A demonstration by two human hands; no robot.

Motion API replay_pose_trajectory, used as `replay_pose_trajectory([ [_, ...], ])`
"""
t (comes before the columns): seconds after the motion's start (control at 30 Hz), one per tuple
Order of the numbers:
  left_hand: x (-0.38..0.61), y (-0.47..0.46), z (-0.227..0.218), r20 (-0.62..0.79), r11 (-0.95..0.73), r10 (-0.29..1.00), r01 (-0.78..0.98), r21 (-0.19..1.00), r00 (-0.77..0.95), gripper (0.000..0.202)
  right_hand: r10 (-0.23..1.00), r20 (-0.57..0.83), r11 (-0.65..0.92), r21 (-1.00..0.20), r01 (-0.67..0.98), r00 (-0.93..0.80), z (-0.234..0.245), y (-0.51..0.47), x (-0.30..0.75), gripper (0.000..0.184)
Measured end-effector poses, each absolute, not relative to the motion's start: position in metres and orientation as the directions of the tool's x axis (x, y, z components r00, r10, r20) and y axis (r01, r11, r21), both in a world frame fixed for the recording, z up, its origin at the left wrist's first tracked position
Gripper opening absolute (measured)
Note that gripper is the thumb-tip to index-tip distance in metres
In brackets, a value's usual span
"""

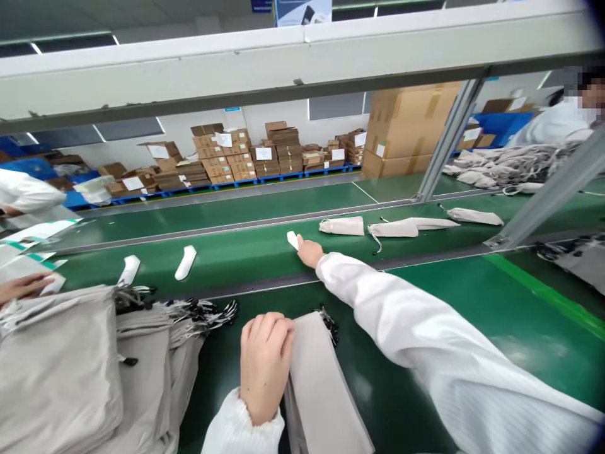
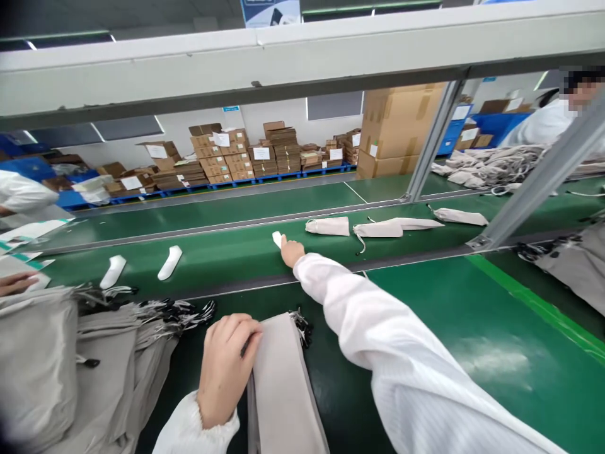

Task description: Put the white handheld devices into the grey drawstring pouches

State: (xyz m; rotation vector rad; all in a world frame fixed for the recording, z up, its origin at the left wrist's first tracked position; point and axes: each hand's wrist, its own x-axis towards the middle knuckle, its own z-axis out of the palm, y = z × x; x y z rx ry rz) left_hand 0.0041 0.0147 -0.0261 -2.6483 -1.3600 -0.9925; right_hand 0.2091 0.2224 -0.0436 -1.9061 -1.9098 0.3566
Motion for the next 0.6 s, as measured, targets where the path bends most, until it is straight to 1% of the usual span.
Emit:
replay_pose_trajectory([
  [0.07,0.003,0.017,-0.026,0.527,-0.619,0.732,0.744,0.252,0.431,0.014,0.994,0.108,0.025,-0.474,0.88,0.03,-0.053,0.224,0.209,0.045],
  [0.1,0.003,0.019,-0.026,0.526,-0.618,0.731,0.748,0.241,0.435,0.013,0.993,0.12,0.041,-0.488,0.872,0.02,-0.055,0.223,0.211,0.046],
  [0.17,0.002,0.021,-0.025,0.529,-0.631,0.718,0.744,0.219,0.452,0.012,0.987,0.158,0.091,-0.527,0.845,-0.008,-0.055,0.215,0.217,0.059],
  [0.27,0.002,0.021,-0.021,0.547,-0.679,0.678,0.703,0.211,0.49,0.015,0.976,0.213,0.159,-0.604,0.781,-0.035,-0.046,0.191,0.225,0.088],
  [0.3,0.002,0.02,-0.019,0.553,-0.704,0.661,0.674,0.224,0.507,0.015,0.971,0.232,0.196,-0.668,0.718,-0.049,-0.042,0.18,0.227,0.095],
  [0.33,0.002,0.018,-0.017,0.555,-0.728,0.648,0.638,0.25,0.522,0.014,0.963,0.259,0.247,-0.751,0.613,-0.072,-0.037,0.167,0.228,0.101],
  [0.37,0.001,0.017,-0.015,0.555,-0.749,0.638,0.597,0.287,0.534,0.013,0.95,0.298,0.307,-0.828,0.468,-0.096,-0.031,0.154,0.229,0.103],
  [0.4,0.001,0.016,-0.014,0.552,-0.762,0.635,0.556,0.332,0.541,0.012,0.931,0.348,0.365,-0.878,0.308,-0.113,-0.025,0.14,0.23,0.102],
  [0.43,0.001,0.016,-0.013,0.545,-0.764,0.64,0.522,0.379,0.541,0.012,0.91,0.399,0.413,-0.895,0.169,-0.115,-0.019,0.128,0.231,0.1],
  [0.47,0.002,0.016,-0.013,0.532,-0.756,0.653,0.497,0.425,0.539,0.012,0.891,0.441,0.45,-0.889,0.089,-0.106,-0.014,0.117,0.232,0.095],
  [0.5,0.003,0.016,-0.015,0.512,-0.739,0.674,0.48,0.472,0.533,0.012,0.879,0.468,0.476,-0.875,0.088,-0.092,-0.011,0.108,0.233,0.088],
  [0.6,0.007,0.021,-0.024,0.441,-0.648,0.753,0.431,0.628,0.489,0.014,0.869,0.486,0.492,-0.828,0.27,-0.093,-0.011,0.096,0.236,0.053],
])
